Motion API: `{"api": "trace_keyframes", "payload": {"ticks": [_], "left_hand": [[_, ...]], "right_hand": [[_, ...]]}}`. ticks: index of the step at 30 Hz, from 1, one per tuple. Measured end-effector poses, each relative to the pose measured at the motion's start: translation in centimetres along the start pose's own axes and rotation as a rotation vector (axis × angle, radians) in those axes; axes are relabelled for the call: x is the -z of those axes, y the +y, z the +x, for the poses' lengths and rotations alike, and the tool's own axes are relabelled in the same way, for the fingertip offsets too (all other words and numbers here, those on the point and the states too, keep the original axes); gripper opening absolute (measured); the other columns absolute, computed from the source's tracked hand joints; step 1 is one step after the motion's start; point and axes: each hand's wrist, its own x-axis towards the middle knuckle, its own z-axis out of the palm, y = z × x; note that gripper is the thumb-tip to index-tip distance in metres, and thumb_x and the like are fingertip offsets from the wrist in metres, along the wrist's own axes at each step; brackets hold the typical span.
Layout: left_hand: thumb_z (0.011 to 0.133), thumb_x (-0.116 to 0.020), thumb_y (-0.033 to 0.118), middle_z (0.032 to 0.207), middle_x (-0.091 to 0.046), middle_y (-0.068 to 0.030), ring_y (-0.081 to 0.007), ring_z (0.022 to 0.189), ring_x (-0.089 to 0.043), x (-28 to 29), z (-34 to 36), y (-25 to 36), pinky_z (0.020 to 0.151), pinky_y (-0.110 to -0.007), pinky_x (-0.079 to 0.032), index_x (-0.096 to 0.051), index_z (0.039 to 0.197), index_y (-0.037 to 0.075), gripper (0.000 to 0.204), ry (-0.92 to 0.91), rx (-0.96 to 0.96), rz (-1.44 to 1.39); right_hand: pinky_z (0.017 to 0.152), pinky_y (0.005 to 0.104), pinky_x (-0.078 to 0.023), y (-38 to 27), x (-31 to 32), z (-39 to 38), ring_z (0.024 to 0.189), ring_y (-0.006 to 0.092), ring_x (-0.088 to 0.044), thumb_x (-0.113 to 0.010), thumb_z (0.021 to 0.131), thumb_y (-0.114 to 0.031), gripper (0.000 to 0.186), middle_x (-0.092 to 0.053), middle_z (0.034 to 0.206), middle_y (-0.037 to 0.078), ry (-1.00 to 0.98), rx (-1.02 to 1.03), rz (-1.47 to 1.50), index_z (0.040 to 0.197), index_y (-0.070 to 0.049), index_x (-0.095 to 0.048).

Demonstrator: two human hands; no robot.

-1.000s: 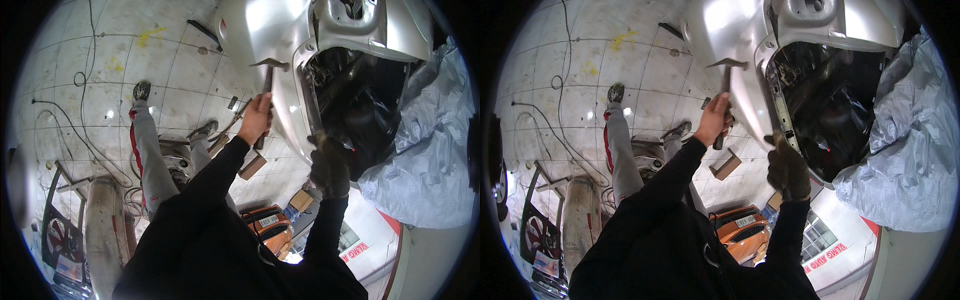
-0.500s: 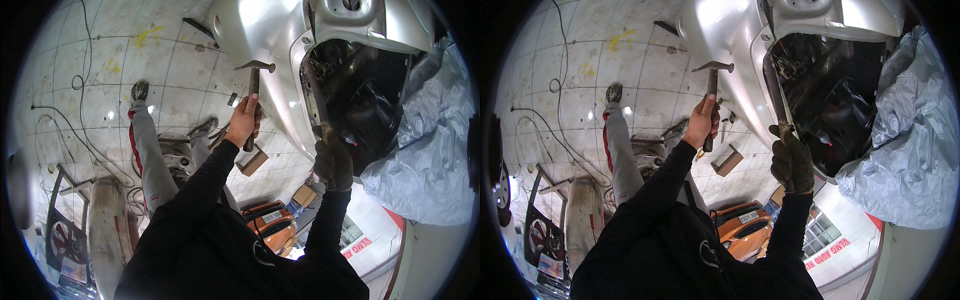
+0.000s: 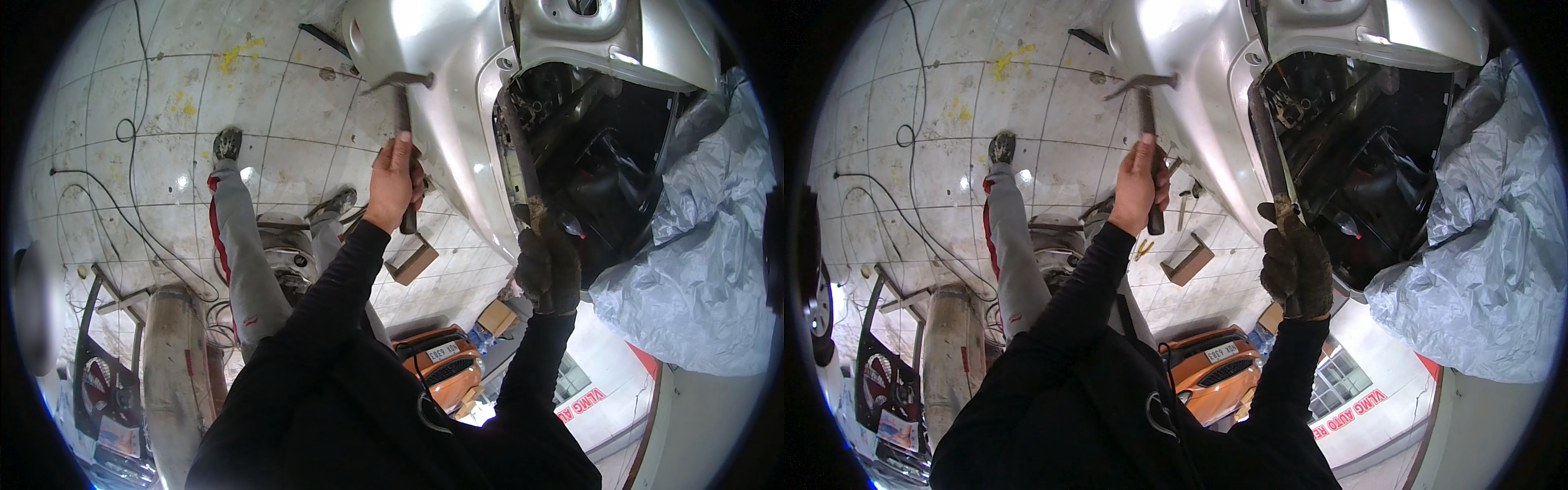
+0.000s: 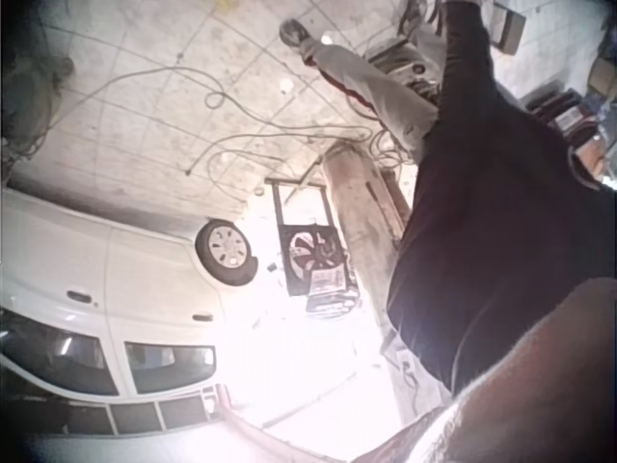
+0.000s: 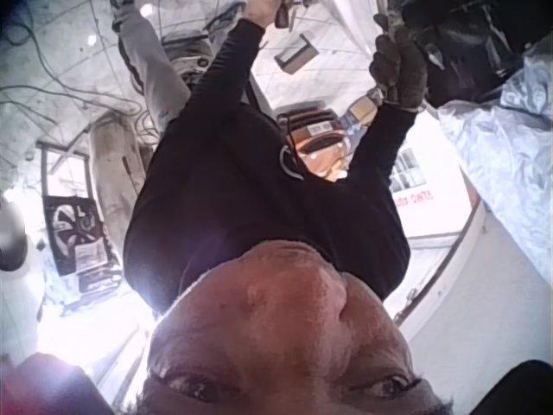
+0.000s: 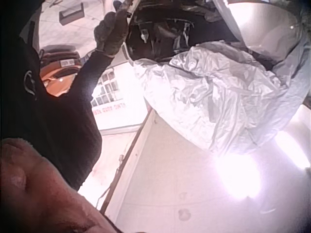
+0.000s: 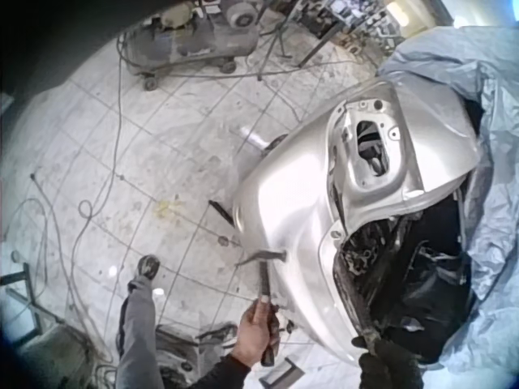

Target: The person removes the front bumper of a silver car, then uses a hammer and a metal bar to tap and adjust the bumper's position. The person repeatedly aligns and secures the bumper to the car frame.

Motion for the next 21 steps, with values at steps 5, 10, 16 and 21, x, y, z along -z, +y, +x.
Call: {"api": "trace_keyframes", "payload": {"ticks": [5,10,16,21], "left_hand": [[0.109,-0.054,0.053,0.062,-0.046,0.0008,-0.01,0.041,-0.041,-4.8,0.7,-2.6,0.035,-0.03,-0.034,-0.053,0.098,0.009,0.045,0.009,0.027,-0.22],[0.11,-0.051,0.053,0.06,-0.047,-0.0002,-0.0115,0.039,-0.042,-3.6,0.5,-1.3,0.033,-0.031,-0.034,-0.052,0.099,0.006,0.049,-0.094,0.013,-0.006],[0.109,-0.054,0.052,0.062,-0.044,0.0011,-0.0111,0.04,-0.041,-5.7,0.0,-1.9,0.035,-0.032,-0.035,-0.052,0.098,0.009,0.045,-0.221,0.188,-0.031],[0.108,-0.055,0.055,0.063,-0.045,0.0021,-0.0086,0.04,-0.04,0.3,0.3,-1.8,0.035,-0.029,-0.037,-0.052,0.101,0.009,0.047,-0.052,0.087,0.043]], "right_hand": [[0.033,0.0234,-0.031,0.0,-0.6,0.0,0.037,0.005,-0.037,-0.051,0.113,-0.035,0.052,-0.043,0.064,-0.005,0.028,0.009,-0.035,0.147,0.004,-0.047],[0.036,0.0274,-0.034,-0.4,0.9,0.2,0.042,0.0102,-0.039,-0.04,0.116,-0.035,0.05,-0.044,0.07,0.001,-0.099,-0.041,0.076,0.151,0.002,-0.043],[0.037,0.029,-0.037,-0.4,1.3,0.4,0.042,0.012,-0.04,-0.042,0.115,-0.033,0.05,-0.046,0.073,0.002,-0.11,-0.049,0.108,0.15,0.003,-0.043],[0.036,0.0241,-0.032,1.4,-0.3,-1.5,0.041,0.005,-0.036,-0.056,0.11,-0.038,0.05,-0.041,0.064,-0.006,0.1,-0.135,-0.11,0.145,-0.002,-0.053]]}}
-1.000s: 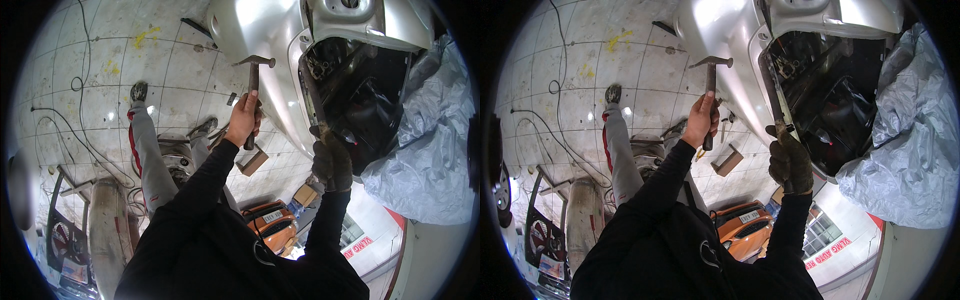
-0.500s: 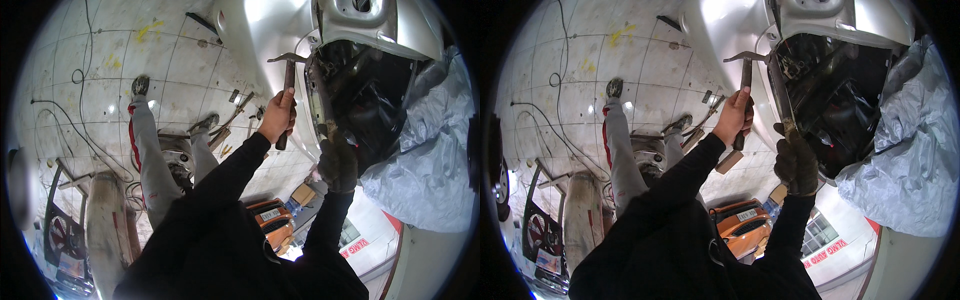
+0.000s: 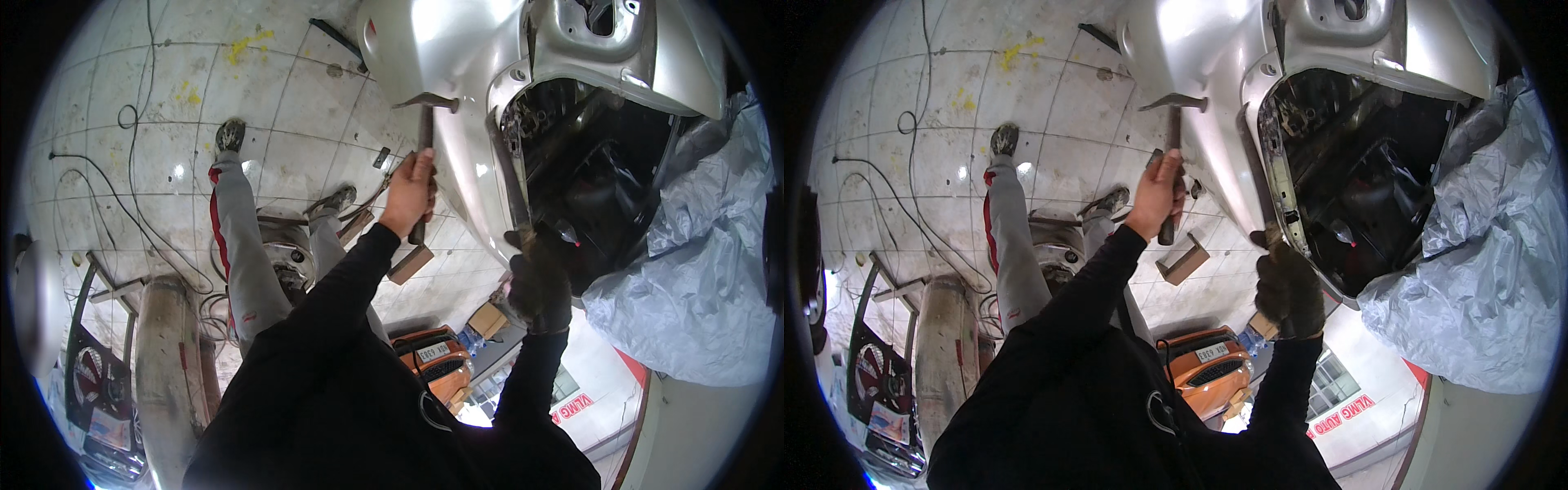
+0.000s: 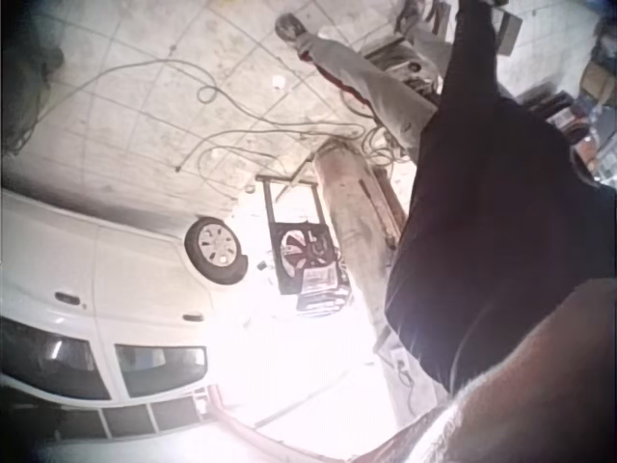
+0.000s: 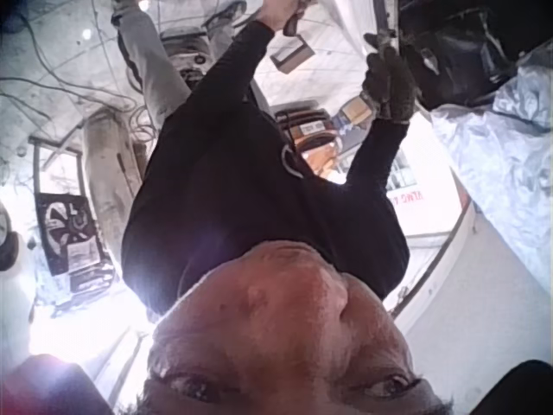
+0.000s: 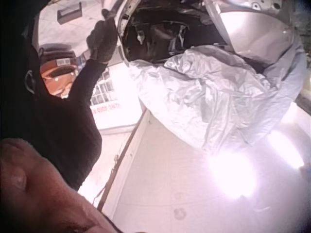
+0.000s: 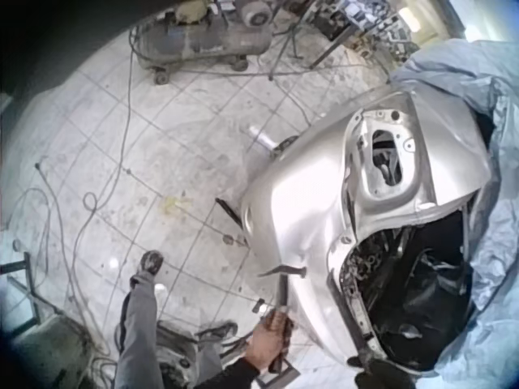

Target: The person removes the front bumper of a silver car, then uses a hammer and a metal bar to tap and adjust the bumper's position. The person repeatedly aligns and secures the bumper to the car frame.

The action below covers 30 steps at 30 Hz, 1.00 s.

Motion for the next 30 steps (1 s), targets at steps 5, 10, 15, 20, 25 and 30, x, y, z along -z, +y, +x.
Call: {"api": "trace_keyframes", "payload": {"ticks": [5,10,15,20,25,30], "left_hand": [[0.108,-0.055,0.056,0.062,-0.044,0.0021,-0.0089,0.04,-0.039,1.2,-1.0,0.5,0.035,-0.03,-0.036,-0.051,0.1,0.009,0.047,0.033,0.083,0.044],[0.108,-0.055,0.056,0.063,-0.045,0.0012,-0.0091,0.04,-0.04,0.2,-0.7,1.0,0.035,-0.03,-0.036,-0.051,0.1,0.009,0.048,0.002,0.056,0.088],[0.107,-0.055,0.057,0.063,-0.046,0.0005,-0.0094,0.04,-0.04,-0.5,-0.7,1.5,0.035,-0.029,-0.036,-0.051,0.099,0.008,0.05,-0.024,0.043,0.069],[0.108,-0.055,0.056,0.063,-0.047,0.0003,-0.0095,0.04,-0.041,-0.6,-0.9,2.4,0.035,-0.029,-0.036,-0.051,0.098,0.007,0.05,-0.032,0.007,0.109],[0.108,-0.054,0.057,0.06,-0.046,0.001,-0.0103,0.04,-0.043,-4.2,0.4,2.1,0.036,-0.029,-0.036,-0.051,0.094,0.008,0.051,0.107,-0.18,-0.168],[0.109,-0.055,0.048,0.06,-0.046,0.0012,-0.0112,0.038,-0.042,-5.1,0.0,3.4,0.034,-0.03,-0.035,-0.053,0.097,0.009,0.041,-0.131,-0.081,0.242]], "right_hand": [[0.034,0.0245,-0.031,0.4,-1.9,0.4,0.038,0.0054,-0.037,-0.057,0.11,-0.036,0.048,-0.04,0.062,-0.006,0.058,0.052,-0.02,0.143,-0.001,-0.053],[0.032,0.0251,-0.032,-1.0,-1.1,0.5,0.036,0.0056,-0.037,-0.055,0.111,-0.038,0.052,-0.041,0.061,-0.005,0.001,0.158,0.047,0.144,0.002,-0.05],[0.035,0.0234,-0.032,-1.5,-0.7,0.6,0.04,0.0053,-0.038,-0.047,0.114,-0.037,0.05,-0.044,0.067,-0.004,-0.154,0.185,0.038,0.149,-0.001,-0.047],[0.035,0.0238,-0.032,-1.2,-0.3,0.6,0.041,0.006,-0.038,-0.044,0.115,-0.037,0.052,-0.045,0.071,-0.002,-0.175,0.18,0.114,0.151,-0.001,-0.044],[0.037,0.0257,-0.034,-1.0,0.5,1.3,0.044,0.0072,-0.04,-0.043,0.115,-0.037,0.052,-0.045,0.072,-0.002,-0.281,0.153,0.186,0.153,-0.001,-0.041],[0.038,0.0254,-0.034,-1.1,0.5,1.2,0.044,0.0066,-0.039,-0.046,0.114,-0.037,0.054,-0.043,0.071,-0.003,-0.226,0.133,0.203,0.152,0.0,-0.042]]}}
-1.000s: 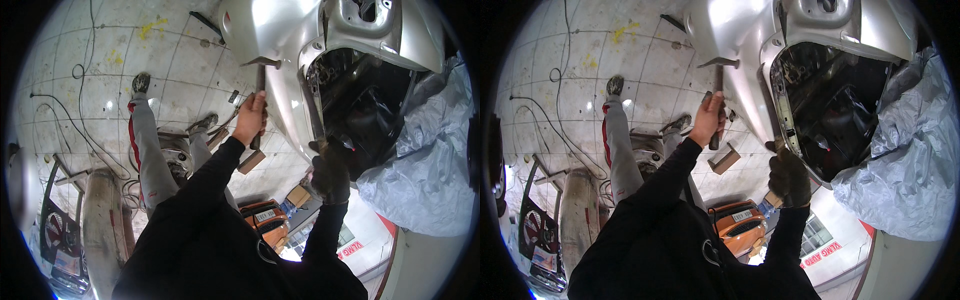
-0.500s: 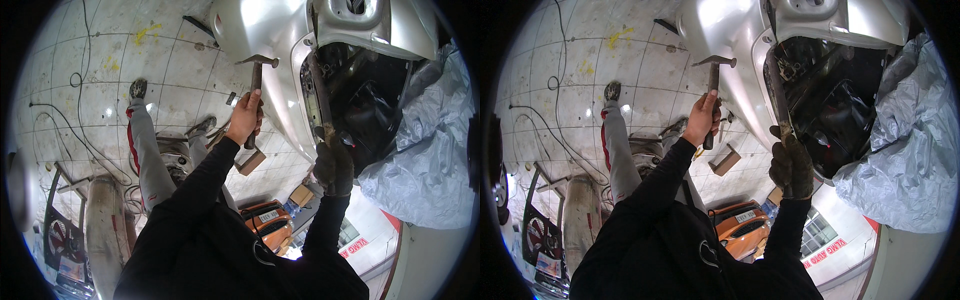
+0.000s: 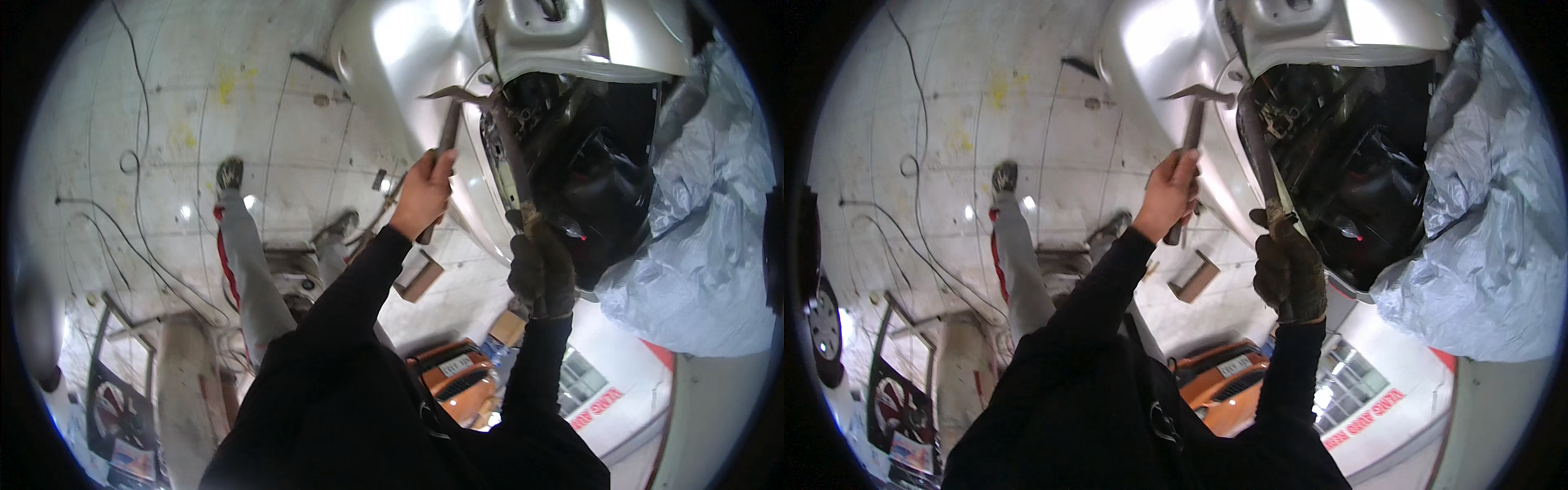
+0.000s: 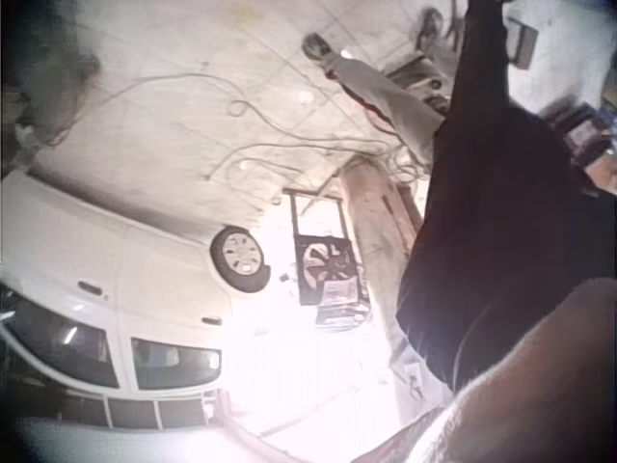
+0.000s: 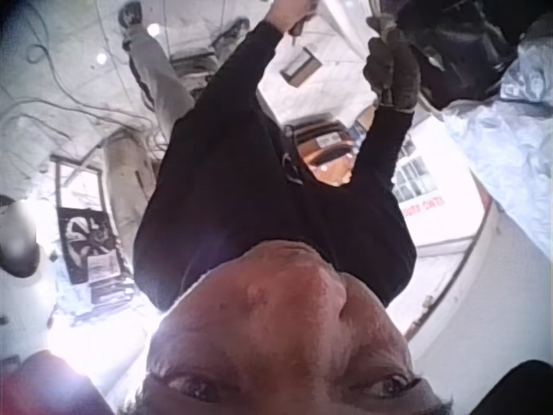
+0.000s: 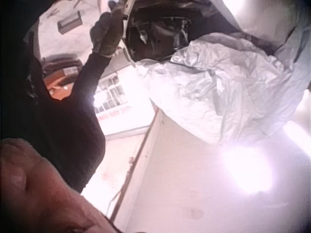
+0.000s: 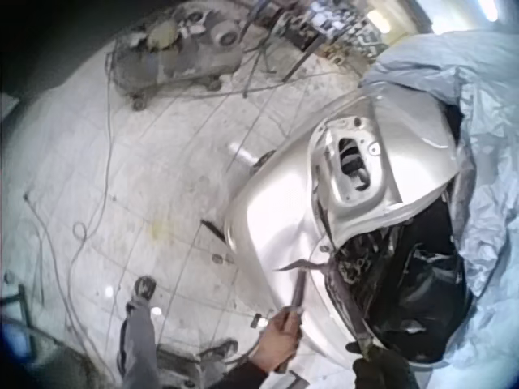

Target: The person removes the front bumper of a silver car, then uses a hammer and a metal bar to tap and adjust the bumper's position. The person repeatedly aligns and secures the bumper to the car frame.

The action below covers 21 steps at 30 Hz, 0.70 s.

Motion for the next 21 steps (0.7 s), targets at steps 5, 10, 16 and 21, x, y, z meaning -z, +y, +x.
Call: {"api": "trace_keyframes", "payload": {"ticks": [5,10,16,21], "left_hand": [[0.108,-0.053,0.056,0.06,-0.044,0.0024,-0.0096,0.041,-0.039,4.7,-0.3,2.4,0.036,-0.03,-0.034,-0.053,0.091,0.014,0.046,0.208,-0.068,-0.189],[0.106,-0.056,0.06,0.06,-0.043,0.0025,-0.0105,0.04,-0.039,6.5,-0.5,4.6,0.036,-0.03,-0.033,-0.054,0.091,0.013,0.049,0.218,-0.178,-0.16],[0.108,-0.052,0.058,0.061,-0.043,0.0007,-0.0107,0.04,-0.04,6.5,-0.7,7.3,0.035,-0.03,-0.035,-0.051,0.096,0.009,0.051,0.232,-0.285,-0.268],[0.109,-0.051,0.058,0.061,-0.043,0.0022,-0.0105,0.041,-0.038,5.5,-1.0,6.4,0.036,-0.03,-0.033,-0.053,0.098,0.009,0.05,0.156,-0.2,-0.085]], "right_hand": [[0.035,0.0227,-0.031,0.2,-2.9,-1.0,0.041,0.004,-0.035,-0.053,0.112,-0.035,0.051,-0.04,0.065,-0.005,0.126,0.037,-0.165,0.146,0.002,-0.049],[0.034,0.0219,-0.03,-0.2,-4.0,-1.1,0.039,0.0032,-0.035,-0.056,0.111,-0.035,0.05,-0.041,0.064,-0.006,0.138,0.128,-0.18,0.142,0.004,-0.052],[0.034,0.0227,-0.03,0.1,-2.9,-0.8,0.039,0.0035,-0.036,-0.053,0.112,-0.036,0.051,-0.041,0.064,-0.005,0.092,0.101,-0.1,0.144,0.004,-0.05],[0.035,0.0229,-0.03,0.5,-3.3,-0.6,0.039,0.0038,-0.036,-0.052,0.112,-0.036,0.052,-0.042,0.065,-0.005,0.101,0.109,-0.139,0.145,0.003,-0.049]]}}
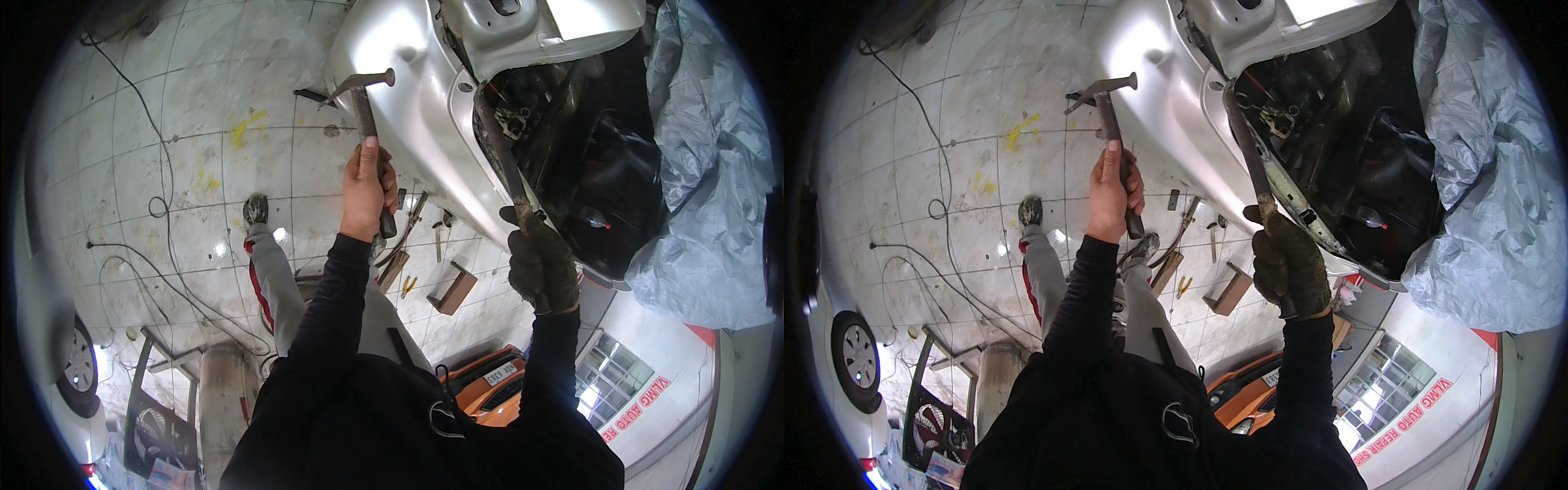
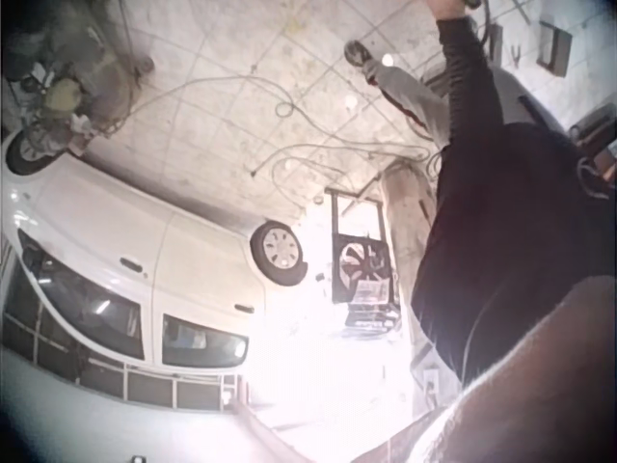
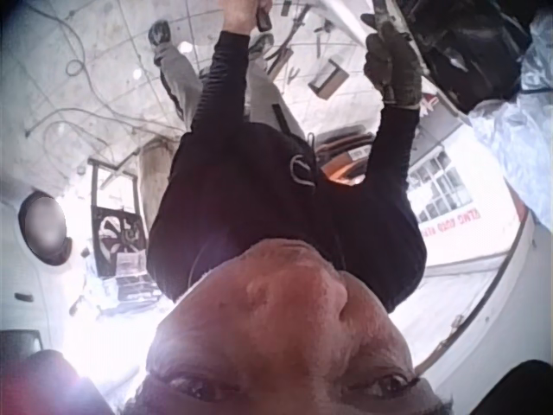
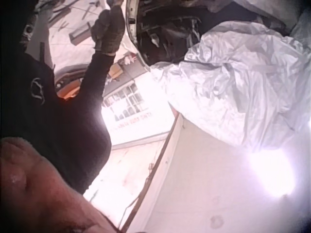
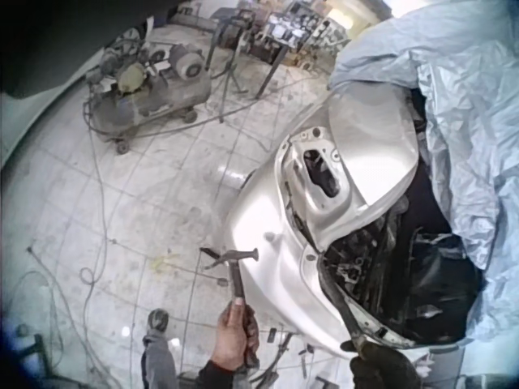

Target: The person removes the front bumper of a silver car, then uses a hammer and a metal bar to tap and adjust the bumper's position. The person repeatedly aligns and secures the bumper to the car frame.

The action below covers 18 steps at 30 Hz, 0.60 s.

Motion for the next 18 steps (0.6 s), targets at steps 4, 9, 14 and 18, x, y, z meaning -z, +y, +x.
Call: {"api": "trace_keyframes", "payload": {"ticks": [4,9,14,18], "left_hand": [[0.109,-0.049,0.058,0.062,-0.044,0.002,-0.0102,0.044,-0.042,-1.6,0.4,-1.3,0.038,-0.029,-0.035,-0.052,0.095,0.011,0.049,0.158,-0.036,-0.296],[0.109,-0.055,0.053,0.059,-0.043,0.0011,-0.0107,0.039,-0.038,-6.1,-1.1,-5.5,0.035,-0.032,-0.034,-0.051,0.092,0.011,0.045,-0.186,0.329,0.007],[0.109,-0.053,0.055,0.057,-0.045,0.0008,-0.0114,0.036,-0.04,-3.0,0.3,-4.8,0.032,-0.03,-0.034,-0.052,0.095,0.011,0.046,0.057,0.064,-0.228],[0.11,-0.05,0.054,0.06,-0.042,0.0009,-0.012,0.041,-0.039,-6.3,-0.3,-4.8,0.037,-0.032,-0.036,-0.05,0.094,0.013,0.044,-0.046,0.139,-0.163]], "right_hand": [[0.035,0.0233,-0.03,0.4,0.3,0.0,0.039,0.004,-0.036,-0.053,0.112,-0.037,0.053,-0.042,0.064,-0.005,0.0,0.009,0.011,0.146,0.003,-0.047],[0.034,0.0231,-0.03,0.3,-0.2,0.4,0.039,0.0043,-0.036,-0.052,0.112,-0.036,0.052,-0.042,0.064,-0.005,0.02,-0.005,0.016,0.146,0.003,-0.048],[0.034,0.0226,-0.03,-0.1,0.0,0.1,0.039,0.0043,-0.035,-0.051,0.112,-0.035,0.049,-0.042,0.064,-0.005,-0.002,0.02,-0.011,0.144,0.003,-0.049],[0.034,0.0228,-0.03,0.2,-0.3,0.1,0.039,0.0041,-0.035,-0.051,0.113,-0.035,0.049,-0.041,0.064,-0.006,0.006,-0.01,0.037,0.144,0.003,-0.05]]}}
